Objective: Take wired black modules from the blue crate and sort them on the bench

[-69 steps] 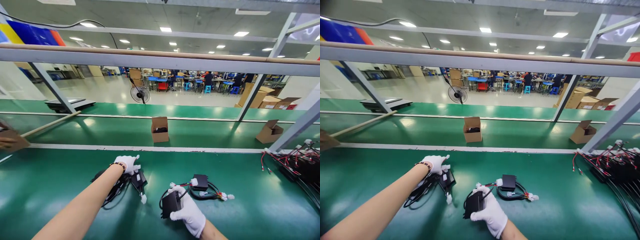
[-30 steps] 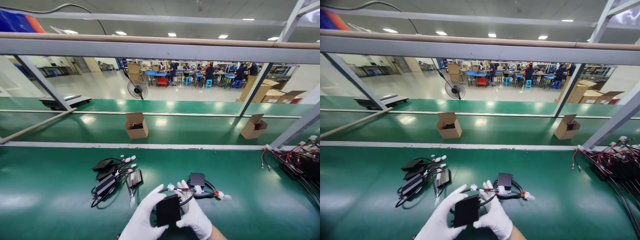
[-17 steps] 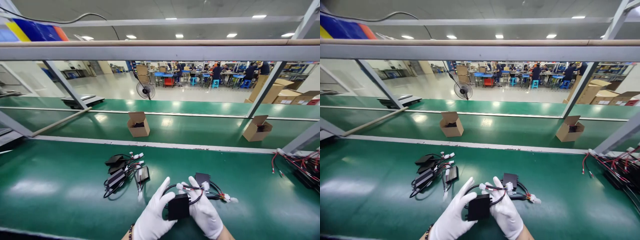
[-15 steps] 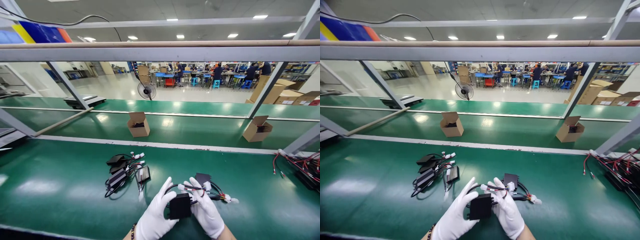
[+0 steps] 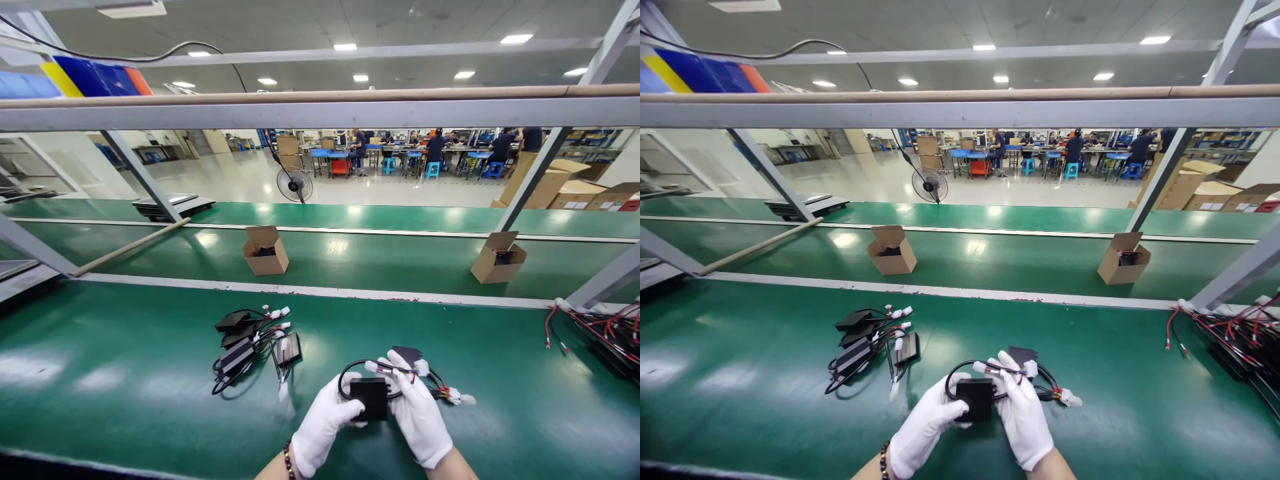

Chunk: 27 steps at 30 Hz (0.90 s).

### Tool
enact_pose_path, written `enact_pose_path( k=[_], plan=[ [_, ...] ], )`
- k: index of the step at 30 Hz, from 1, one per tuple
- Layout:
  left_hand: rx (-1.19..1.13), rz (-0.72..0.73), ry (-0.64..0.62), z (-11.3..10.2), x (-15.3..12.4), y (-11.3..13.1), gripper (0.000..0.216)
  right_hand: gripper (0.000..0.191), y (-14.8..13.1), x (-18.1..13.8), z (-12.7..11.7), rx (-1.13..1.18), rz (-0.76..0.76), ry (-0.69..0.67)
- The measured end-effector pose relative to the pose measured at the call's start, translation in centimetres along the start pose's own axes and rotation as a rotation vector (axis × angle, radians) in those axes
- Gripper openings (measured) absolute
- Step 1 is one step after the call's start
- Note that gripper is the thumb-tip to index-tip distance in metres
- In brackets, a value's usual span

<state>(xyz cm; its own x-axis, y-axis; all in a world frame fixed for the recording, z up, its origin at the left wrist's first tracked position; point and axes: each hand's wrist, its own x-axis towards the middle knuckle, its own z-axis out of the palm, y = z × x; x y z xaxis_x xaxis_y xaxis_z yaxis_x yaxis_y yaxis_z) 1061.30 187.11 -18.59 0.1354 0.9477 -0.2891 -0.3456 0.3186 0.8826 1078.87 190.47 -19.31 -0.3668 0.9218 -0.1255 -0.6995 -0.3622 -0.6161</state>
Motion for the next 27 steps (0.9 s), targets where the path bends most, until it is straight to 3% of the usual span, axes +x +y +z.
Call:
enact_pose_path(
  k=[5, 8, 13, 16, 18, 20, 22, 23, 27],
  plan=[
    [-0.017, 0.018, 0.005, 1.3, 1.4, 0.7, 0.045, 0.044, -3.6, -1.0, 0.1, -0.159, -0.027, -0.008],
    [-0.020, 0.027, -0.049, 3.0, 2.3, 1.4, 0.044, 0.049, -6.0, -1.5, -0.2, -0.344, -0.052, 0.068],
    [-0.062, -0.028, -0.066, 5.2, 4.5, 3.3, 0.043, 0.054, -12.3, -1.9, -2.8, -1.215, -0.080, 0.415],
    [-0.062, -0.003, -0.090, 6.0, 6.3, 4.8, 0.040, 0.062, -15.9, -1.9, -3.7, -1.553, -0.364, 0.633],
    [-0.058, 0.015, -0.120, 6.5, 7.4, 5.5, 0.039, 0.067, -16.7, -1.5, -3.1, -1.748, -0.647, 0.503],
    [-0.060, 0.012, -0.133, 7.0, 8.2, 5.6, 0.040, 0.072, -16.2, -0.6, -2.0, -1.960, -0.779, 0.141],
    [-0.052, -0.014, -0.139, 7.3, 8.6, 5.1, 0.040, 0.070, -14.7, 0.7, -1.1, -2.115, -0.754, -0.151],
    [-0.043, -0.028, -0.141, 7.3, 8.7, 4.6, 0.040, 0.066, -13.8, 1.3, -0.9, -2.157, -0.718, -0.215],
    [0.020, -0.072, -0.118, 6.6, 9.0, 2.5, 0.038, 0.047, -11.5, 3.3, -1.9, -2.142, -0.542, -0.254]
  ],
)
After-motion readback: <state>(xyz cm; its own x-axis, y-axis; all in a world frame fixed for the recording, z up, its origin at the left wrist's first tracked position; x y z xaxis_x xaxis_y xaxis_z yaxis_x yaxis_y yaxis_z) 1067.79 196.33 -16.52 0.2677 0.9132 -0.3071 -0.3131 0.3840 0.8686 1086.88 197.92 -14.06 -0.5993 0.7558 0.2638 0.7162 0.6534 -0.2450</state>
